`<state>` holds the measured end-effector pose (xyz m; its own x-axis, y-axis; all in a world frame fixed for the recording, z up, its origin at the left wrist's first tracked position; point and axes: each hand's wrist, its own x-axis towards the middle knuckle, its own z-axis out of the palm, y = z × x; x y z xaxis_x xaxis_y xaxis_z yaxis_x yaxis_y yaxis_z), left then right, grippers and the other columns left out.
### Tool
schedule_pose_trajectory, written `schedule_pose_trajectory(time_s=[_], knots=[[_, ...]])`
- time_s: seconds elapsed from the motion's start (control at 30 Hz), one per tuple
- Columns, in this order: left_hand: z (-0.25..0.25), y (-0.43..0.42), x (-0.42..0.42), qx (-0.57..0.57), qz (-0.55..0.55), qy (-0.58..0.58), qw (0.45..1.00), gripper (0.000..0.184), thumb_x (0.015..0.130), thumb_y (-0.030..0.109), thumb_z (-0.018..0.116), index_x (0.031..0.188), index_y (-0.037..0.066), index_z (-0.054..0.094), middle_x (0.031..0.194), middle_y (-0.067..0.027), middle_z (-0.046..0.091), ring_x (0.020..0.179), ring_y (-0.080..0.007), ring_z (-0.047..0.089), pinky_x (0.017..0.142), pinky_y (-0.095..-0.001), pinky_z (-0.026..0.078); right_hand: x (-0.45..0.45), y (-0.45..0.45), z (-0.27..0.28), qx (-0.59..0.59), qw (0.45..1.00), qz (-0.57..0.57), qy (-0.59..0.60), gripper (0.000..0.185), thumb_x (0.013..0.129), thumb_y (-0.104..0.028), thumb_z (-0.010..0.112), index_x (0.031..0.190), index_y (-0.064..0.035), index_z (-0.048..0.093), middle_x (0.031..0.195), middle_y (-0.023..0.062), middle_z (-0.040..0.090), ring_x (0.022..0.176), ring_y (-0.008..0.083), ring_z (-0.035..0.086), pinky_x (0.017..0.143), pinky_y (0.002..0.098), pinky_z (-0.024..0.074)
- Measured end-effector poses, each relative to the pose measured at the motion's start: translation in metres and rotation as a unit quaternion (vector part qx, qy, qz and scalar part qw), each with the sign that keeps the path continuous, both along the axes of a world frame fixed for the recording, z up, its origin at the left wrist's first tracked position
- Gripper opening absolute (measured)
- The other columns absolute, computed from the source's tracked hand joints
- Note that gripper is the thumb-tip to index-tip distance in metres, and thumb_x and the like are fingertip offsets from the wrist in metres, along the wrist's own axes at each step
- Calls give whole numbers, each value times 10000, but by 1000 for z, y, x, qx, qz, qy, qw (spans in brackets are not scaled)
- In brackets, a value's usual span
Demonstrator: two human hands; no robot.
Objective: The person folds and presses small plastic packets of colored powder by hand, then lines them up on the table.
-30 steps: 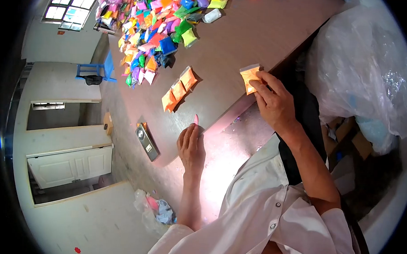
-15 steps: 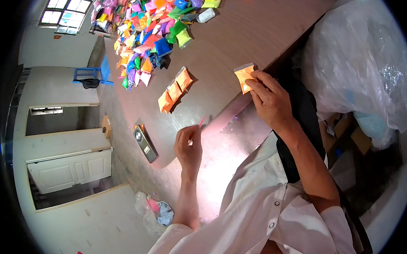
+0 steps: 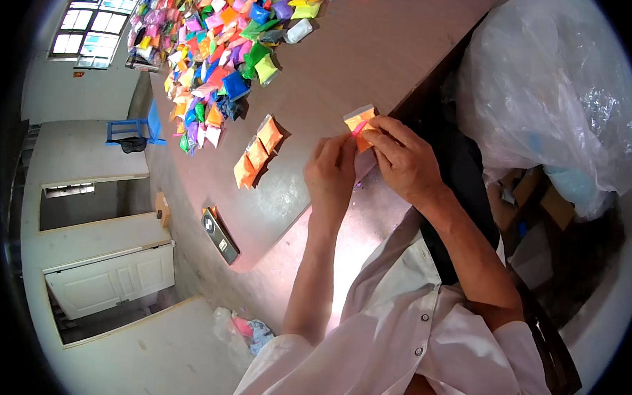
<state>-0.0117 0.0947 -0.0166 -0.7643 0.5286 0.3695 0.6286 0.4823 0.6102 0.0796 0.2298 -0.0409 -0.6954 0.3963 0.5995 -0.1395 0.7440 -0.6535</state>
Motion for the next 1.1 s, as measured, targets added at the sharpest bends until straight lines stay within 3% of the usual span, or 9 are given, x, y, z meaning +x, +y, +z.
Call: schedule_pose_trajectory(time_s=[0.23, 0.3, 0.53, 0.6, 0.63, 0.87, 0.93, 1.0, 1.1], knots=[[11, 4, -32, -44, -11, 9, 999, 113, 951, 105, 759, 984, -1, 781, 885, -149, 744, 770, -260, 737, 717, -357, 575, 0, 1, 0, -34, 999, 9, -3, 225, 893, 28, 737, 1116, 1, 743, 1203, 116, 696, 1070, 290, 728, 929, 353, 623], [11, 4, -38, -63, -31, 63, 996, 74, 938, 85, 755, 969, 21, 777, 866, -156, 720, 734, -322, 716, 649, -394, 555, 0, 2, -1, -32, 999, 8, -4, 214, 897, 24, 735, 1109, 0, 745, 1203, 117, 696, 1067, 288, 729, 926, 349, 621], [25, 9, -42, -43, 14, 11, 999, 98, 930, 104, 763, 945, 7, 772, 869, -155, 730, 730, -322, 713, 659, -388, 556, 1, 2, -7, -32, 999, 2, -2, 182, 884, 30, 741, 1065, 8, 747, 1217, 122, 696, 1070, 286, 729, 924, 342, 621], [35, 11, -29, -47, -28, -30, 998, 108, 952, 95, 745, 987, 1, 783, 899, -142, 751, 751, -228, 726, 676, -323, 546, 1, 1, -7, -36, 999, 1, 4, 189, 874, 36, 748, 1061, 12, 744, 1213, 125, 696, 1069, 287, 730, 923, 344, 622], [36, 15, -25, -48, -27, -30, 998, 108, 952, 95, 745, 987, 1, 783, 899, -142, 751, 751, -228, 726, 676, -323, 546, 0, 0, -7, -38, 999, 1, 11, 196, 863, 42, 755, 1057, 17, 741, 1208, 129, 696, 1067, 288, 730, 922, 345, 624], [28, 39, -54, -122, -112, 72, 984, 95, 941, 78, 744, 957, -14, 763, 882, -150, 739, 723, -264, 717, 657, -359, 551, 1, 1, -6, -36, 999, 7, -17, 171, 890, 9, 740, 1057, -26, 723, 1241, 131, 691, 1048, 269, 734, 890, 364, 627], [27, 40, -65, -127, -126, 82, 980, 97, 940, 80, 744, 955, -14, 762, 888, -152, 741, 718, -271, 715, 660, -364, 555, 1, 3, -3, -52, 999, 14, -3, 230, 836, 82, 747, 1057, 20, 732, 1204, 122, 688, 1065, 287, 731, 922, 348, 624], [28, 44, -68, -94, -109, 38, 989, 116, 944, 129, 729, 936, 16, 755, 883, -155, 727, 746, -351, 713, 677, -422, 558, 1, 3, -5, -52, 999, 7, 4, 227, 838, 79, 745, 1055, 16, 734, 1200, 121, 689, 1065, 288, 730, 921, 349, 624], [39, 36, -49, -85, -89, -12, 992, 101, 938, 104, 730, 943, 6, 752, 883, -159, 729, 742, -340, 716, 674, -406, 559, 5, 2, -4, -62, 998, 7, -9, 214, 848, 70, 738, 1053, 9, 739, 1197, 121, 690, 1067, 289, 729, 920, 350, 623]])
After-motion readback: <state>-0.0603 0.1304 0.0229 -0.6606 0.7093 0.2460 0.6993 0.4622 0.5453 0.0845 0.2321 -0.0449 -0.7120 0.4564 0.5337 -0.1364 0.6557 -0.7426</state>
